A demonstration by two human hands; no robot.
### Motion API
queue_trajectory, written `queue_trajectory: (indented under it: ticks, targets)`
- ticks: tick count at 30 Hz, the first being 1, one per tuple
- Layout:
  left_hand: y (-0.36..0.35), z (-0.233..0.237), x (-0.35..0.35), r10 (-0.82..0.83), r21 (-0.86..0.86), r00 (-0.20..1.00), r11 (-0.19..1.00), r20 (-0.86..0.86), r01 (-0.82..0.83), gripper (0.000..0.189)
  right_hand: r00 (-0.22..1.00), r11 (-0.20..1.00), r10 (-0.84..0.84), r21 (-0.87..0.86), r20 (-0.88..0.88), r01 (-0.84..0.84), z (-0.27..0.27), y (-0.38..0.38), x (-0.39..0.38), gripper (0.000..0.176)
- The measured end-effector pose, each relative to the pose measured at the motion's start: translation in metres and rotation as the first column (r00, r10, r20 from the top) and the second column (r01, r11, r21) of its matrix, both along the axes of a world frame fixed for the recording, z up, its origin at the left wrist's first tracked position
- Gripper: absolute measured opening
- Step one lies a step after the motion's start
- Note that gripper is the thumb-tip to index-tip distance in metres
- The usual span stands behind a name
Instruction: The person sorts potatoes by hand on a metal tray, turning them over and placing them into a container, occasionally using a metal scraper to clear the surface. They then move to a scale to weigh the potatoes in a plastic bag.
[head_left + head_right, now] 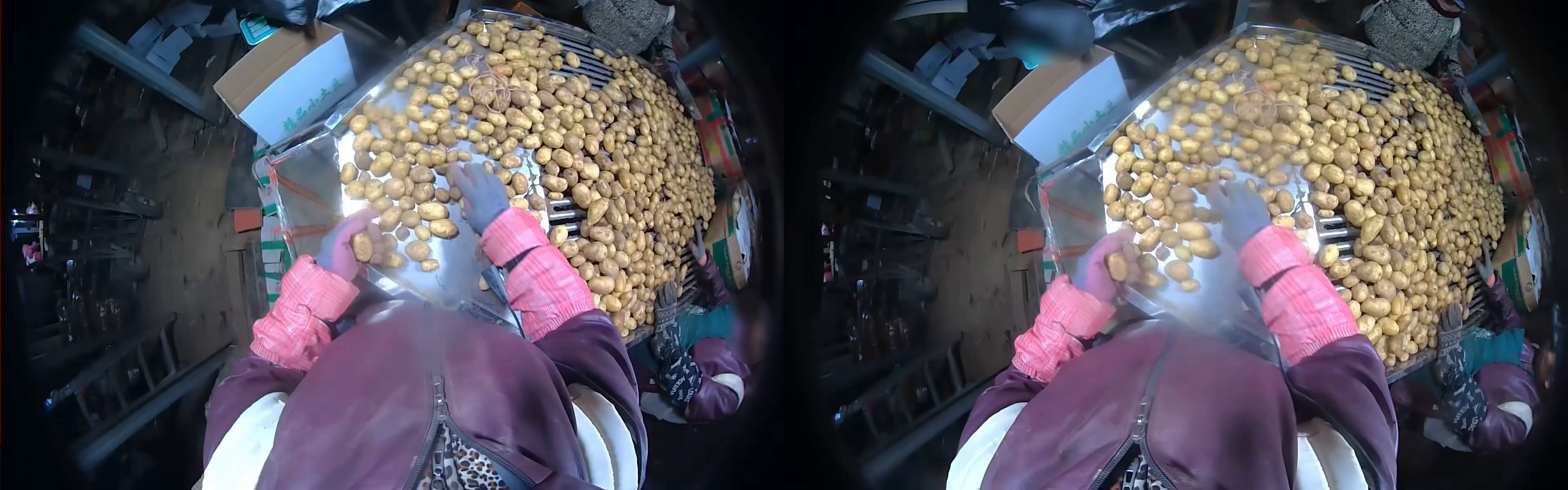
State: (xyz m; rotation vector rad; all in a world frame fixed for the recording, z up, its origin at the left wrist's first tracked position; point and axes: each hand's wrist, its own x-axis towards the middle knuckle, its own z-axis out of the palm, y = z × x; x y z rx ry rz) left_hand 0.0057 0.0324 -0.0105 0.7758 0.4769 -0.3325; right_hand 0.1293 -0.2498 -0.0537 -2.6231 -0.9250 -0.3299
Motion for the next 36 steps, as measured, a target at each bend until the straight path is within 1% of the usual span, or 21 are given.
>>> queue_trajectory:
  ticks: [2,3,4,5,6,7,9,13,15,17,18,19,21,23,24,26,29,32,33,35,36]
  targets:
    - [-0.003,0.004,0.002,0.041,0.092,0.999,0.995,-0.013,-0.040,0.040,0.993,0.996,0.088,0.023,0.079,-0.090,0.002,-0.014,-0.014,0.055]
    - [-0.004,0.006,0.003,0.060,0.136,0.998,0.989,-0.022,-0.057,0.042,0.990,0.994,0.054,-0.091,-0.131,-0.066,0.011,-0.018,-0.013,0.044]
    - [-0.003,0.006,0.002,0.054,0.128,0.998,0.990,-0.018,-0.052,0.043,0.935,0.968,-0.031,0.224,-0.354,0.117,0.014,-0.021,-0.019,0.044]
    - [0.001,0.005,0.003,0.048,0.122,0.999,0.991,-0.009,-0.047,0.045,0.824,0.813,-0.034,0.463,-0.566,0.352,0.015,-0.021,-0.024,0.045]
    - [0.006,0.006,0.004,0.042,0.117,0.999,0.992,0.002,-0.042,0.047,0.644,0.626,0.081,0.541,-0.761,0.561,0.029,-0.021,-0.026,0.043]
    - [0.010,0.007,0.003,0.013,0.077,1.000,0.997,0.012,-0.014,0.042,0.470,0.360,0.216,0.517,-0.856,0.777,0.043,-0.022,-0.028,0.041]
    - [0.017,0.001,0.001,-0.039,0.065,0.999,0.997,0.030,0.037,0.042,0.647,0.597,0.067,0.550,-0.759,0.584,0.047,-0.024,-0.032,0.039]
    - [0.006,-0.005,0.001,-0.101,0.158,0.991,0.984,0.088,0.086,0.053,0.584,0.742,0.025,0.406,-0.811,0.532,0.057,0.009,-0.035,0.041]
    - [0.005,0.015,0.005,-0.162,-0.023,0.984,0.986,0.074,0.164,0.055,0.515,0.675,0.232,0.518,-0.825,0.526,0.067,0.035,-0.037,0.043]
    - [-0.001,0.036,0.004,-0.155,-0.132,0.987,0.979,0.036,0.159,0.055,0.336,0.384,0.618,0.646,-0.711,0.660,0.074,0.051,-0.038,0.046]
    - [-0.002,0.035,-0.003,-0.164,0.022,0.981,0.986,0.107,0.162,0.054,0.715,0.701,0.324,0.664,-0.620,0.259,0.074,0.045,-0.034,0.050]
    - [-0.003,0.033,-0.011,-0.182,0.176,0.967,0.973,0.177,0.151,0.053,0.691,0.718,0.297,0.632,-0.659,0.293,0.069,0.044,-0.032,0.049]
    - [0.003,0.027,-0.017,-0.161,0.188,0.971,0.974,0.180,0.127,0.049,0.791,0.834,0.286,0.547,-0.542,0.073,0.058,0.042,-0.034,0.047]
    - [0.026,0.017,-0.024,-0.101,-0.098,0.994,0.990,0.032,0.103,0.042,0.894,0.901,0.407,0.242,-0.187,-0.360,0.050,0.036,-0.050,0.046]
    - [0.034,0.014,-0.024,-0.085,-0.238,0.996,0.969,-0.039,0.073,0.039,0.884,0.903,0.428,0.128,-0.187,-0.410,0.038,0.031,-0.052,0.047]
    - [0.039,0.017,-0.029,-0.011,-0.157,0.998,0.988,-0.064,0.001,0.039,0.863,0.866,0.466,-0.097,-0.196,-0.490,0.015,0.026,-0.060,0.049]
    - [0.047,0.018,-0.034,0.054,-0.126,0.998,0.990,-0.038,-0.058,0.041,0.887,0.803,0.335,-0.397,-0.318,-0.445,0.037,0.050,-0.053,0.043]
    - [0.050,0.025,-0.038,0.113,-0.112,0.993,0.987,-0.035,-0.116,0.042,0.912,0.818,0.297,-0.417,-0.283,-0.396,0.016,0.050,-0.046,0.045]
    - [0.050,0.027,-0.042,0.136,-0.098,0.990,0.985,-0.039,-0.139,0.041,0.907,0.828,0.325,-0.382,-0.269,-0.410,0.015,0.050,-0.039,0.041]
    - [0.052,0.026,-0.047,0.156,-0.043,0.987,0.987,-0.035,-0.158,0.040,0.902,0.992,0.122,0.030,-0.415,-0.120,0.018,0.037,-0.046,0.029]
    - [0.054,0.023,-0.052,0.159,0.000,0.987,0.987,-0.032,-0.159,0.039,0.860,0.974,0.053,0.216,-0.508,0.068,0.027,0.034,-0.050,0.024]
